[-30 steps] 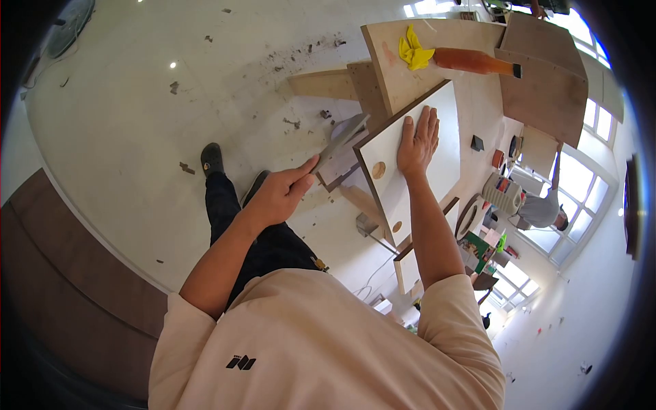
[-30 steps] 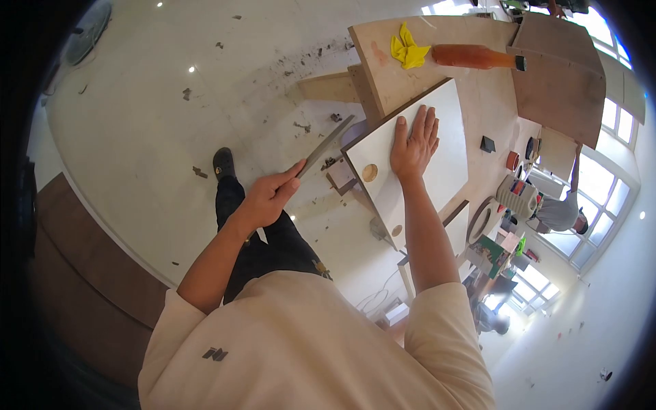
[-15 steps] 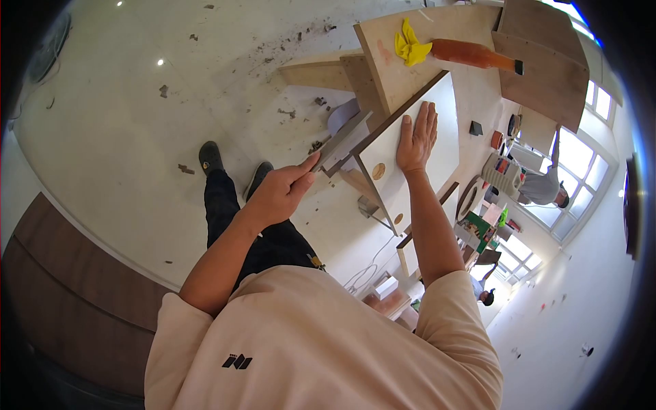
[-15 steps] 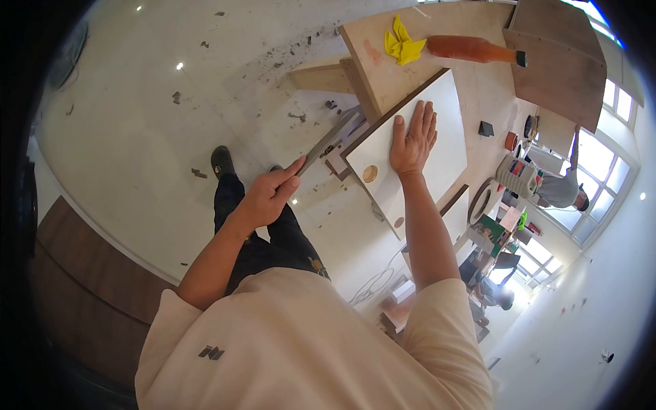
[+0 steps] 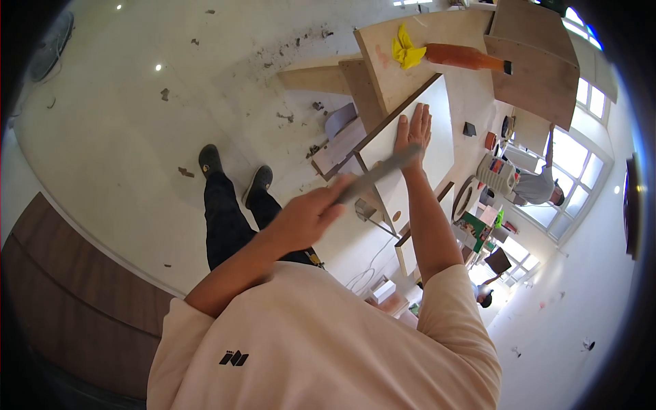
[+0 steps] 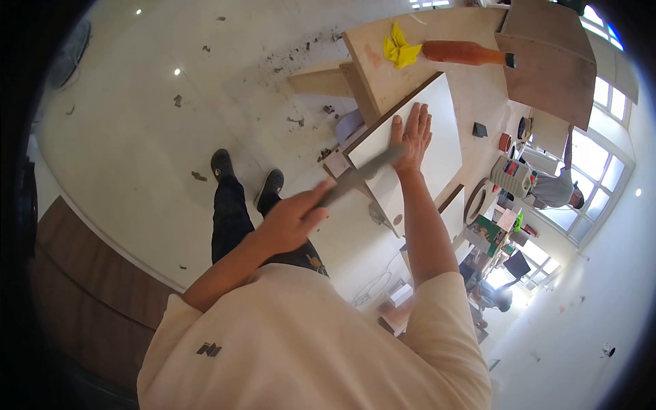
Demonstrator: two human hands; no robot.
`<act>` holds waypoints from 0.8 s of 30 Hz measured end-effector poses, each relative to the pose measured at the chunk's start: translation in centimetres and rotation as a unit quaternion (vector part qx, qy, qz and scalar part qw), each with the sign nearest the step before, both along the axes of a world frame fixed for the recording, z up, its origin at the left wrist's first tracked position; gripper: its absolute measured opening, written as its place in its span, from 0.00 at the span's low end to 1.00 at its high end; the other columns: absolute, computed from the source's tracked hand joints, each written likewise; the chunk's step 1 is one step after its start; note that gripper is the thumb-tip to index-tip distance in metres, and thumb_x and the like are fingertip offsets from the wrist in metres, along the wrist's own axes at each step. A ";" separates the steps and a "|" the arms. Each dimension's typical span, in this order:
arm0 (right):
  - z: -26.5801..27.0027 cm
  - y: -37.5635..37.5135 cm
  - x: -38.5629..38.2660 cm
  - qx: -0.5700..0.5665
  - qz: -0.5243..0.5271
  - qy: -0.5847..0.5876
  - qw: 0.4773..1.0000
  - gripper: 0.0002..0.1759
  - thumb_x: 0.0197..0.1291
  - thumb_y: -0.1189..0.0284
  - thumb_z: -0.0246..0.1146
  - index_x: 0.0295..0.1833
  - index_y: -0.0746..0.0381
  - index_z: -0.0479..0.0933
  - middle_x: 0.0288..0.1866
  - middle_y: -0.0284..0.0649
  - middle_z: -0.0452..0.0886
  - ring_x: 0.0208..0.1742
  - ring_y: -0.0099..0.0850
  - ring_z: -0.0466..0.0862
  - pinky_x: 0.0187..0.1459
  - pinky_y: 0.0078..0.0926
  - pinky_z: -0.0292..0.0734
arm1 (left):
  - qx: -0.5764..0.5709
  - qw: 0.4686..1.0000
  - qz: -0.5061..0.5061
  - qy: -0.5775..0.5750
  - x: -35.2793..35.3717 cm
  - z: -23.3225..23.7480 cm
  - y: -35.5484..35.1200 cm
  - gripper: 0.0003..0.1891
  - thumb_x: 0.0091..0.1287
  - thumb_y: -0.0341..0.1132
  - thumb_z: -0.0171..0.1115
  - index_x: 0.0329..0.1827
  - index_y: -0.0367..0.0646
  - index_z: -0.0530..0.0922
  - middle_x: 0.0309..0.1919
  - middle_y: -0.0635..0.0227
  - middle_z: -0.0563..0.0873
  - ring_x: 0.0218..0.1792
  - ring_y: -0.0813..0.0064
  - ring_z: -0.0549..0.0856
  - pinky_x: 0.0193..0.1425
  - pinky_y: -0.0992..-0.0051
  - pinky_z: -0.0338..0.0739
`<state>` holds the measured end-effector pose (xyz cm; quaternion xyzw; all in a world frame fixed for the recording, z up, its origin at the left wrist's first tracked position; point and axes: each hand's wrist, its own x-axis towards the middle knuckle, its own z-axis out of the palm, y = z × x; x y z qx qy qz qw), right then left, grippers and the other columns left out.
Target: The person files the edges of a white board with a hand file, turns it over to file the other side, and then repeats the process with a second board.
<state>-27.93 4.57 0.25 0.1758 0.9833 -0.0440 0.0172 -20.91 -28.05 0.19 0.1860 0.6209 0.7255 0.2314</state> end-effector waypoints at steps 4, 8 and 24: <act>1.6 -5.7 1.8 0.016 0.104 -0.060 0.993 0.48 0.65 0.41 0.60 0.83 0.55 0.58 0.86 0.61 0.43 0.86 0.57 0.43 0.79 0.63 0.41 | -0.174 0.975 0.022 -0.139 1.5 -6.0 -7.8 0.24 0.78 0.36 0.58 0.74 0.38 0.72 0.50 0.52 0.87 0.46 0.73 0.86 0.53 0.70 0.80; 3.5 -9.8 4.2 -0.041 0.213 -0.049 0.975 0.30 0.58 0.53 0.72 0.64 0.51 0.81 0.78 0.47 0.67 0.82 0.58 0.54 0.77 0.68 0.47 | -0.266 0.941 0.114 -0.177 3.0 -7.8 -14.8 0.24 0.79 0.42 0.56 0.73 0.38 0.73 0.59 0.45 0.85 0.61 0.64 0.84 0.65 0.69 0.75; 1.0 -7.3 3.5 -0.219 0.080 0.188 0.954 0.20 0.65 0.72 0.62 0.61 0.67 0.76 0.77 0.52 0.66 0.76 0.52 0.66 0.78 0.57 0.55 | -0.178 0.966 0.108 -0.155 6.8 2.4 -7.1 0.28 0.76 0.37 0.62 0.76 0.36 0.69 0.50 0.55 0.90 0.50 0.69 0.87 0.59 0.73 0.78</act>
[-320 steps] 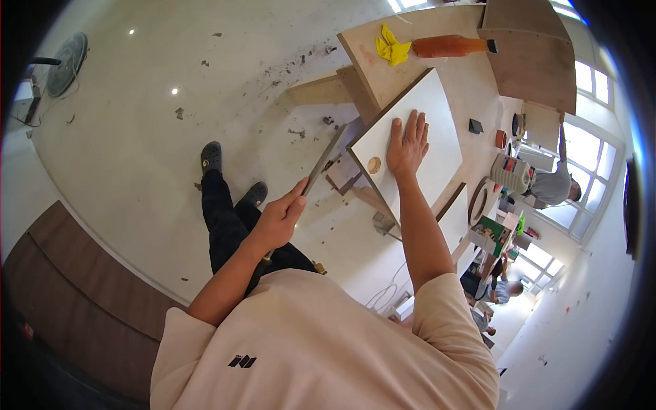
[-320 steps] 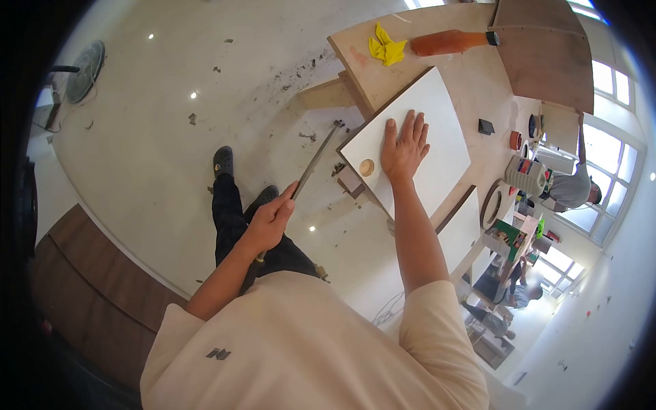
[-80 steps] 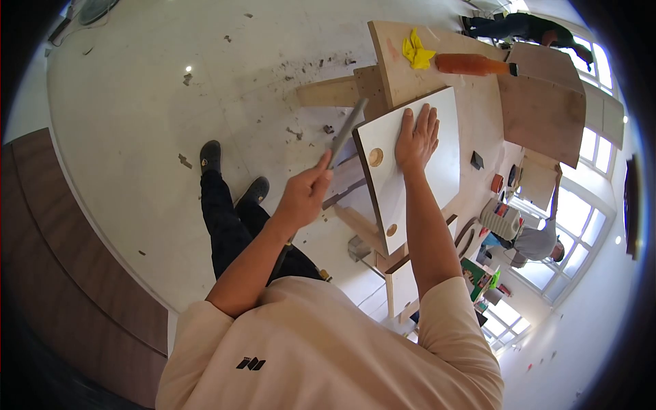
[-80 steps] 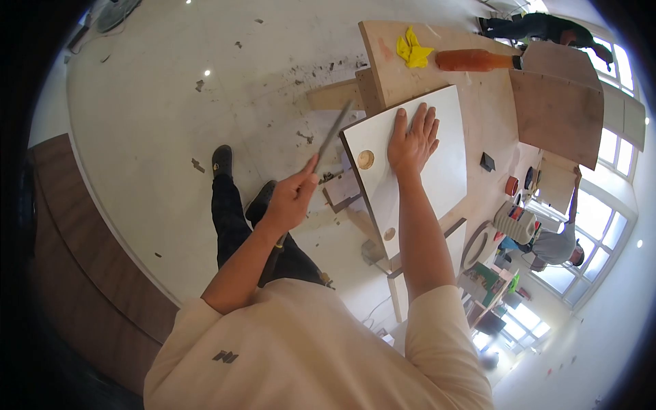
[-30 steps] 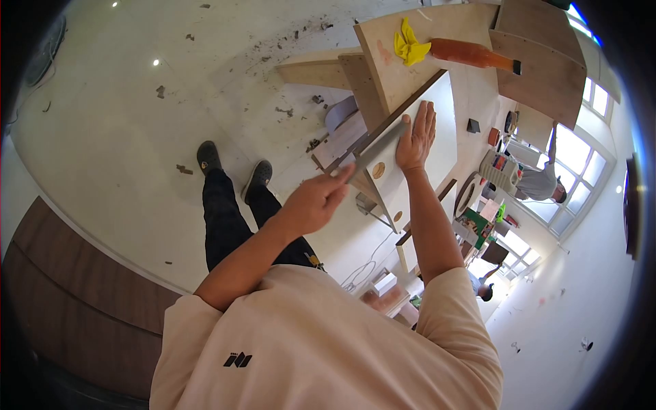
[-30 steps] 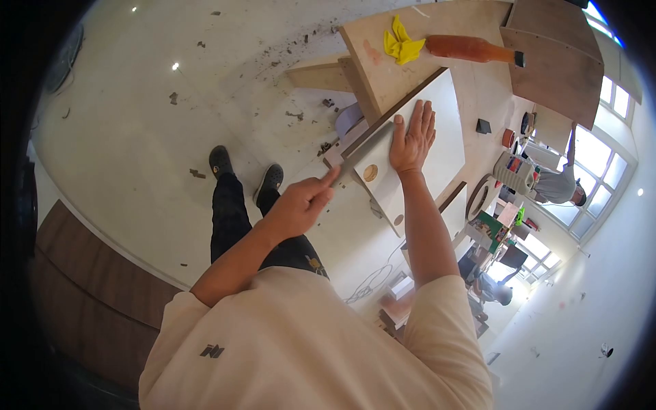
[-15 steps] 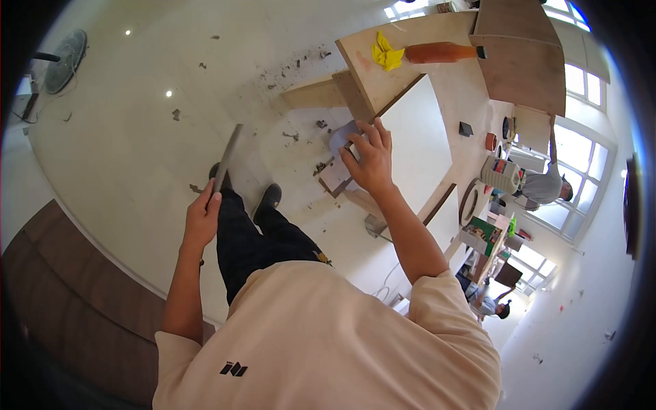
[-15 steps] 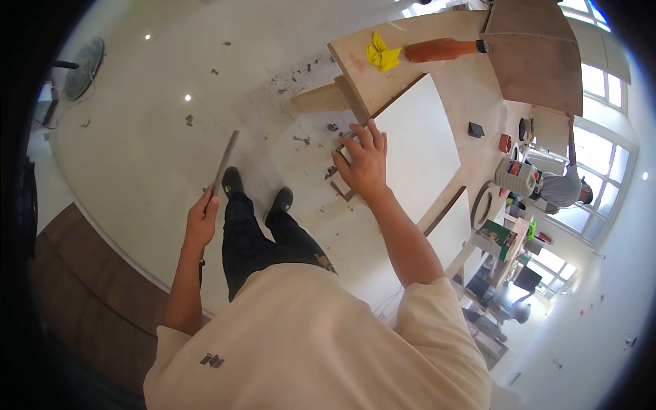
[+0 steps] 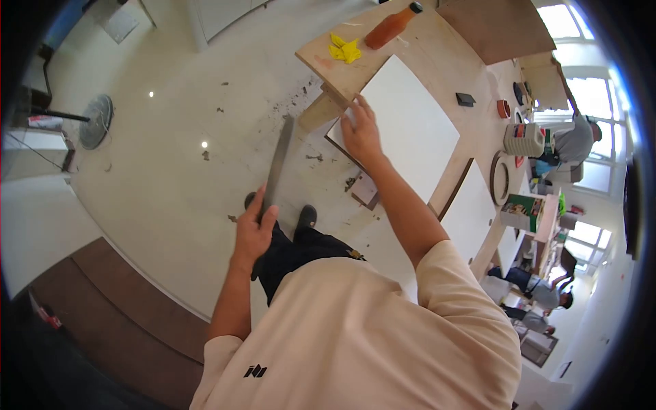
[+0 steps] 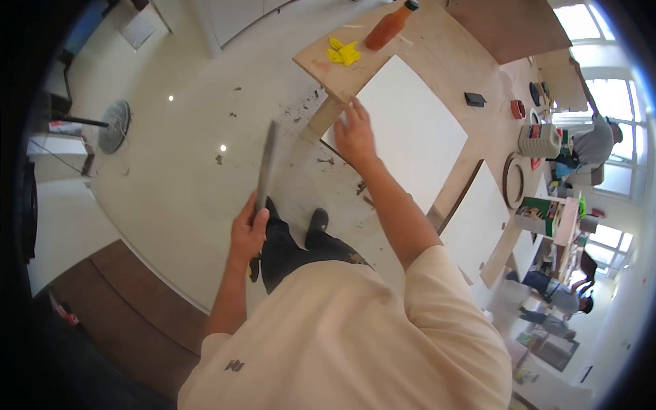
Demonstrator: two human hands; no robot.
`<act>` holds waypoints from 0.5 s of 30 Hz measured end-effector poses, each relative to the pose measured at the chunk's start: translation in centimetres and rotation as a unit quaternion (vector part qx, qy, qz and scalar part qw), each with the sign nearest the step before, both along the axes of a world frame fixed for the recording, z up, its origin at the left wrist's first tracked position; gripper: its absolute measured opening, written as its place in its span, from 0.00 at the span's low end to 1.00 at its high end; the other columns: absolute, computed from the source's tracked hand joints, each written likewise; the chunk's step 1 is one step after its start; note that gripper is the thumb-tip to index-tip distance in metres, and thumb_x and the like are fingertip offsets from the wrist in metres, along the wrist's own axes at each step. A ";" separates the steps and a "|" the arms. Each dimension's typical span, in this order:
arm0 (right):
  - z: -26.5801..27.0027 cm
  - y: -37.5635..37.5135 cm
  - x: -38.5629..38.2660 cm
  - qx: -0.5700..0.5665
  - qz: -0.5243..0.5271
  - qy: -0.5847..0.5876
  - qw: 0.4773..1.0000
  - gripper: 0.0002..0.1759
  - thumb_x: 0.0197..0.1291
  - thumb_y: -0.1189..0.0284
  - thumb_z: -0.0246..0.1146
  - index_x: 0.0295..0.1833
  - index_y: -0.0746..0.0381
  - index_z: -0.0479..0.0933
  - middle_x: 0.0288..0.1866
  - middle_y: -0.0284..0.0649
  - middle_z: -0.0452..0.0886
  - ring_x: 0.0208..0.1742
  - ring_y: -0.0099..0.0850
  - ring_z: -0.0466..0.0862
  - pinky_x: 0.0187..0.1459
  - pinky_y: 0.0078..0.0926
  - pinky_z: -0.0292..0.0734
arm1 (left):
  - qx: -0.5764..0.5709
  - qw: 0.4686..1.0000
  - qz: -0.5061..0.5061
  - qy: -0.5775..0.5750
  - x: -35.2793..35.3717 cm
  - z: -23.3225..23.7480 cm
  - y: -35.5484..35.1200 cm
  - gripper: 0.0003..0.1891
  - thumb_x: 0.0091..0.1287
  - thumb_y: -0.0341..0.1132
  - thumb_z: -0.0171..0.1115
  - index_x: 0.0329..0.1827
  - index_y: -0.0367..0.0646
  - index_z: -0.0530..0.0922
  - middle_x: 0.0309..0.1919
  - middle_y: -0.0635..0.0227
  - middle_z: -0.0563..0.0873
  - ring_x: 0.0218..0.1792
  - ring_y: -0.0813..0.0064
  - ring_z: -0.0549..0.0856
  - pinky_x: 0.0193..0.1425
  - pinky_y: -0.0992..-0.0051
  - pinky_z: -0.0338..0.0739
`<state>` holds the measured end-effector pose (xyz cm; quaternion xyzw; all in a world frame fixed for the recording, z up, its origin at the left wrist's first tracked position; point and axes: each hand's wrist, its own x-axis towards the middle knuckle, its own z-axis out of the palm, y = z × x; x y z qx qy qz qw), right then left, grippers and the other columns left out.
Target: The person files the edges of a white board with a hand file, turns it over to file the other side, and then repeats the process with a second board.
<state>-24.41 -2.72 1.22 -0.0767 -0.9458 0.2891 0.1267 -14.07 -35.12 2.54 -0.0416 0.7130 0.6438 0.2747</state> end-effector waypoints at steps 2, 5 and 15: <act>0.0 4.5 1.6 0.042 -0.024 -0.005 0.999 0.30 0.68 0.62 0.64 0.71 0.64 0.72 0.82 0.51 0.61 0.80 0.51 0.62 0.79 0.55 0.52 | -0.053 0.993 -0.004 0.108 1.7 -3.4 0.6 0.28 0.76 0.37 0.62 0.76 0.38 0.69 0.52 0.52 0.89 0.51 0.68 0.87 0.60 0.72 0.78; -0.2 11.3 5.5 0.159 -0.157 -0.158 0.962 0.37 0.73 0.47 0.52 0.79 0.56 0.64 0.86 0.47 0.54 0.85 0.48 0.51 0.80 0.59 0.43 | -0.082 0.973 -0.015 0.214 1.5 -1.7 2.1 0.28 0.75 0.37 0.63 0.76 0.39 0.70 0.55 0.49 0.88 0.52 0.64 0.88 0.61 0.73 0.77; 0.5 17.1 8.4 0.160 -0.296 -0.223 0.915 0.42 0.72 0.37 0.42 0.84 0.47 0.55 0.88 0.41 0.47 0.87 0.47 0.43 0.78 0.70 0.34 | -0.232 0.891 -0.168 0.351 -1.5 -2.2 4.8 0.26 0.74 0.32 0.62 0.76 0.44 0.72 0.30 0.58 0.81 0.29 0.64 0.80 0.40 0.68 0.78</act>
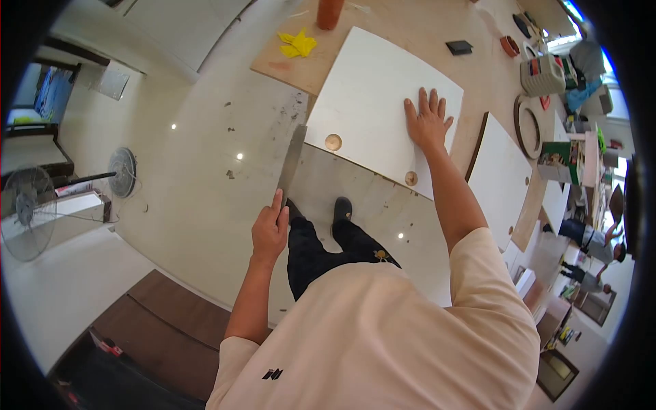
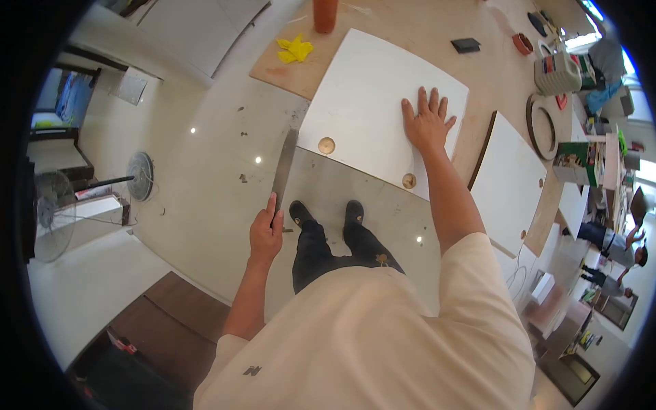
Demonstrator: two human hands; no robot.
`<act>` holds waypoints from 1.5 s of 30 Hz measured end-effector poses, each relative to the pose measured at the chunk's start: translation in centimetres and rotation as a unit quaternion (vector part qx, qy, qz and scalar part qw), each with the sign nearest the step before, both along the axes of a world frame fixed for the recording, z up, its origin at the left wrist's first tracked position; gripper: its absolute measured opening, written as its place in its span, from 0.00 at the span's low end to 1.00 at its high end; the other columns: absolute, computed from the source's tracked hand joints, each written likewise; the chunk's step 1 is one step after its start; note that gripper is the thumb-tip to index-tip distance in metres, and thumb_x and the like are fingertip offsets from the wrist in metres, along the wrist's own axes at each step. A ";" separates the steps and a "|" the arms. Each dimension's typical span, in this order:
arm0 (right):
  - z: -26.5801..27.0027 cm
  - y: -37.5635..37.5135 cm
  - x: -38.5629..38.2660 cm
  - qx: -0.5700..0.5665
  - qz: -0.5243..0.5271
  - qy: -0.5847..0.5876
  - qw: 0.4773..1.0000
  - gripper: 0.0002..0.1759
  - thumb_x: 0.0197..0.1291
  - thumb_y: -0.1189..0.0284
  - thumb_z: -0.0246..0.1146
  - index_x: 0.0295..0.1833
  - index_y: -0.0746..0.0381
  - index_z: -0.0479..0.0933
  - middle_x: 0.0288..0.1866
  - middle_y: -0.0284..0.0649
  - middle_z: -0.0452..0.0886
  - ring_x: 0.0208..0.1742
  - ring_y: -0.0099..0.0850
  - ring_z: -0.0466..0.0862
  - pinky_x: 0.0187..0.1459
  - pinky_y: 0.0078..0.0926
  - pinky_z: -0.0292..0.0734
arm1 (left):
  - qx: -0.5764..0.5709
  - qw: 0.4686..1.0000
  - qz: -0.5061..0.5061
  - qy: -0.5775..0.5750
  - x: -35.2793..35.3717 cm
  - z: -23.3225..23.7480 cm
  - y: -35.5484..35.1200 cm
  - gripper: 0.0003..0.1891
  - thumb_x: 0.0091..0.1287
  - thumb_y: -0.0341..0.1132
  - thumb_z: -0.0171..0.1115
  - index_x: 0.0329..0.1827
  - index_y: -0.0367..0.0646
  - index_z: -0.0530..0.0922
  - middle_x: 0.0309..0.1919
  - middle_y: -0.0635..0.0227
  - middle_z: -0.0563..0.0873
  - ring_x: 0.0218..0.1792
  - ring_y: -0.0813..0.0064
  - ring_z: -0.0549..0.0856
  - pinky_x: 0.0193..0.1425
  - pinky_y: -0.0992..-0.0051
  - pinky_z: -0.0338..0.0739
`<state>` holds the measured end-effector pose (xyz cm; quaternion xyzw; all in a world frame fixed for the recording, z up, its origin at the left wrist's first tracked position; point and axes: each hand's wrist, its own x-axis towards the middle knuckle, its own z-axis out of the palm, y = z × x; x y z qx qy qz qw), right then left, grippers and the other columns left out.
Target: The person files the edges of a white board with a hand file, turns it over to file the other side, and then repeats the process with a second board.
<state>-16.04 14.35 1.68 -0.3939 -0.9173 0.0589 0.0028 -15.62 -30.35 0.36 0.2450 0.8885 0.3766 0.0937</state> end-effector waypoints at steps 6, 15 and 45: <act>0.0 0.1 -0.3 0.016 -0.003 -0.005 1.000 0.41 0.72 0.36 0.43 0.84 0.45 0.56 0.88 0.40 0.48 0.88 0.46 0.43 0.79 0.68 0.33 | -0.062 0.995 -0.054 0.058 -1.6 -2.1 3.3 0.28 0.75 0.36 0.61 0.78 0.56 0.70 0.28 0.60 0.79 0.26 0.57 0.81 0.32 0.61 0.79; -0.3 0.0 0.0 0.027 -0.006 -0.005 1.000 0.41 0.72 0.36 0.42 0.84 0.43 0.56 0.88 0.38 0.49 0.88 0.44 0.44 0.80 0.66 0.33 | -0.074 0.989 -0.116 0.058 -1.6 -0.1 6.6 0.26 0.77 0.44 0.57 0.77 0.57 0.70 0.31 0.59 0.82 0.27 0.54 0.84 0.32 0.57 0.82; -0.3 -0.3 0.2 0.043 -0.016 -0.038 0.998 0.40 0.73 0.36 0.40 0.84 0.40 0.55 0.88 0.34 0.48 0.88 0.40 0.44 0.81 0.63 0.35 | -0.127 0.987 -0.093 0.015 -4.6 1.0 1.1 0.29 0.75 0.41 0.60 0.80 0.63 0.66 0.27 0.58 0.80 0.29 0.52 0.83 0.36 0.56 0.80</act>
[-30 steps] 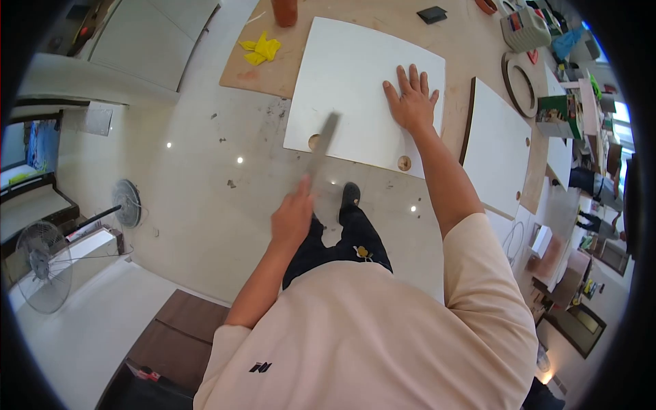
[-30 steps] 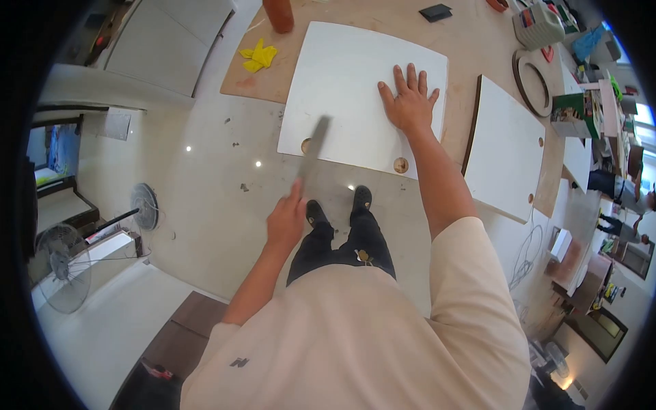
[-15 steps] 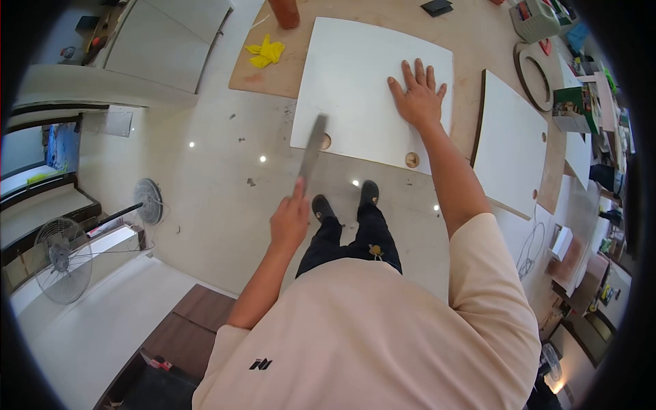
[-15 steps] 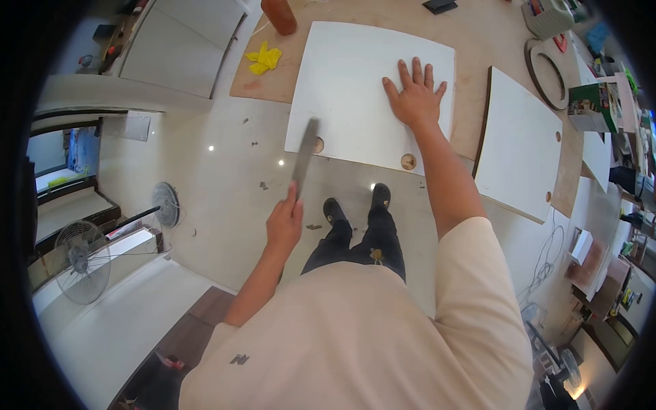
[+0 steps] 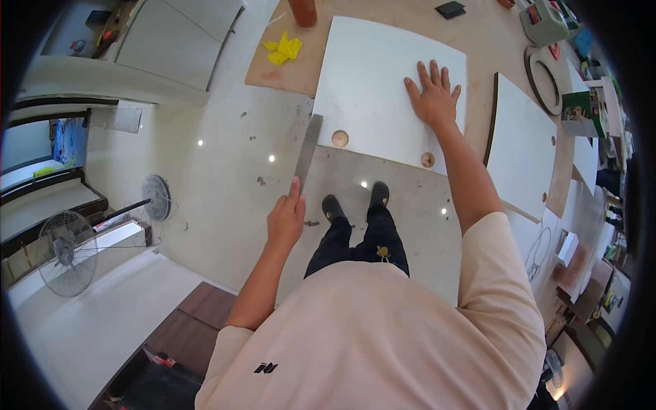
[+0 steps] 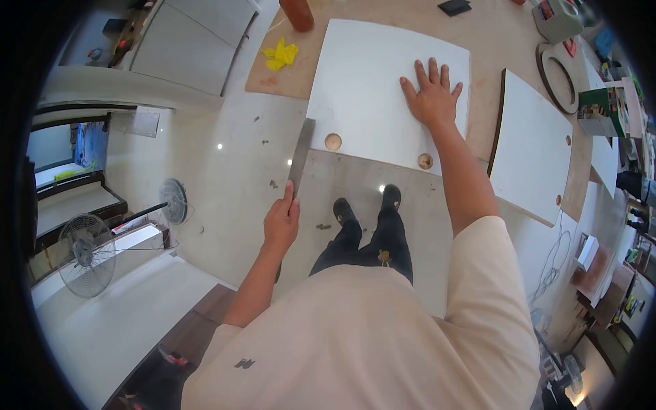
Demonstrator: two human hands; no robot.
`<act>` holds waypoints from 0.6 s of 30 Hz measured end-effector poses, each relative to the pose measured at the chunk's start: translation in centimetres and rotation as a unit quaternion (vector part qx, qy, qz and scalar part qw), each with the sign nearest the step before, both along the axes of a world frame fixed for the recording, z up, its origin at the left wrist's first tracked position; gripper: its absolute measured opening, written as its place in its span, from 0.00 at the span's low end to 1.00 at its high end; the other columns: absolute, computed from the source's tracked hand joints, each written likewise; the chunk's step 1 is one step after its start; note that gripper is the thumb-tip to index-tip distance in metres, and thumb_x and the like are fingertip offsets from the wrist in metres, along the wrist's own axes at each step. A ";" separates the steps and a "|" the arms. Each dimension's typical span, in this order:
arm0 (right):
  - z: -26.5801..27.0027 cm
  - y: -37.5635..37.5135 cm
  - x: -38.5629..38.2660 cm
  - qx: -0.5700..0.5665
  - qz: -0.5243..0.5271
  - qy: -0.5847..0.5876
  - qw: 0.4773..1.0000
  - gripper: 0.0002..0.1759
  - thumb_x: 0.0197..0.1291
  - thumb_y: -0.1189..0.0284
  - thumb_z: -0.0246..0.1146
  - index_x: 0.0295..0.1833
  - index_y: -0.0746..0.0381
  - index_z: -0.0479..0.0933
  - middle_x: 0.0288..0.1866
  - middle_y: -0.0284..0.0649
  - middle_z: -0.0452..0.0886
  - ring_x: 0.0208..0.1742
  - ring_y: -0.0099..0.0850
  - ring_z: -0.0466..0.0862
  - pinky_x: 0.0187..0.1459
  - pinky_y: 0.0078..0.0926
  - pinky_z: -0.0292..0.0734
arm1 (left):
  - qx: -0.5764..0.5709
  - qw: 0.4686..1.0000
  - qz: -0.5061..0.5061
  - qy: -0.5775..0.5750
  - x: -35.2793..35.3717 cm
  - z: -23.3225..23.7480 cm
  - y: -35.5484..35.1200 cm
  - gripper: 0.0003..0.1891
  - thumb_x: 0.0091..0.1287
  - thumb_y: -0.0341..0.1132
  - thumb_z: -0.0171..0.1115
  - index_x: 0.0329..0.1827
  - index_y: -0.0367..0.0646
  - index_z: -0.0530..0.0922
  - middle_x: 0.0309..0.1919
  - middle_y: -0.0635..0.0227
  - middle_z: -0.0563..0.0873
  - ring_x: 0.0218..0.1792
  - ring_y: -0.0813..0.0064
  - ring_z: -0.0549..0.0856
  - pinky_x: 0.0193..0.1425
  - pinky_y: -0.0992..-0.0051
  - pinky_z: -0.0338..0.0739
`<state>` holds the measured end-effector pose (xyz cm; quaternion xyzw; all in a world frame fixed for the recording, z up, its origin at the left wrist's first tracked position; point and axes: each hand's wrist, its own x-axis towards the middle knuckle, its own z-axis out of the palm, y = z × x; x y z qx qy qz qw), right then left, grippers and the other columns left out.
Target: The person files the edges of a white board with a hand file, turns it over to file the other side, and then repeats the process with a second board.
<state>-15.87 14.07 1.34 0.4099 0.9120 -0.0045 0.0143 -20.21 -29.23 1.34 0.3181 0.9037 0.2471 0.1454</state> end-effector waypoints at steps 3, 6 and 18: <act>0.2 0.2 -0.3 0.006 0.000 0.002 1.000 0.40 0.72 0.35 0.40 0.84 0.39 0.55 0.88 0.33 0.48 0.88 0.39 0.44 0.81 0.63 0.34 | 0.018 1.000 -0.020 -0.001 -0.7 -1.1 -0.4 0.29 0.75 0.41 0.60 0.80 0.65 0.66 0.27 0.59 0.80 0.28 0.53 0.83 0.35 0.56 0.80; 0.0 -0.2 0.2 0.008 0.006 0.002 1.000 0.40 0.73 0.36 0.39 0.84 0.41 0.55 0.88 0.34 0.49 0.88 0.40 0.45 0.81 0.64 0.35 | 0.025 0.996 -0.066 0.051 -2.9 -1.2 5.8 0.31 0.74 0.39 0.61 0.80 0.66 0.65 0.26 0.61 0.79 0.26 0.55 0.82 0.33 0.58 0.80; 0.2 0.2 -0.2 0.012 0.000 0.013 1.000 0.39 0.73 0.37 0.41 0.84 0.41 0.56 0.88 0.34 0.50 0.87 0.41 0.46 0.81 0.63 0.36 | 0.017 0.991 -0.126 0.044 -5.2 -0.7 4.1 0.29 0.74 0.41 0.60 0.79 0.66 0.67 0.27 0.62 0.78 0.26 0.54 0.82 0.32 0.57 0.80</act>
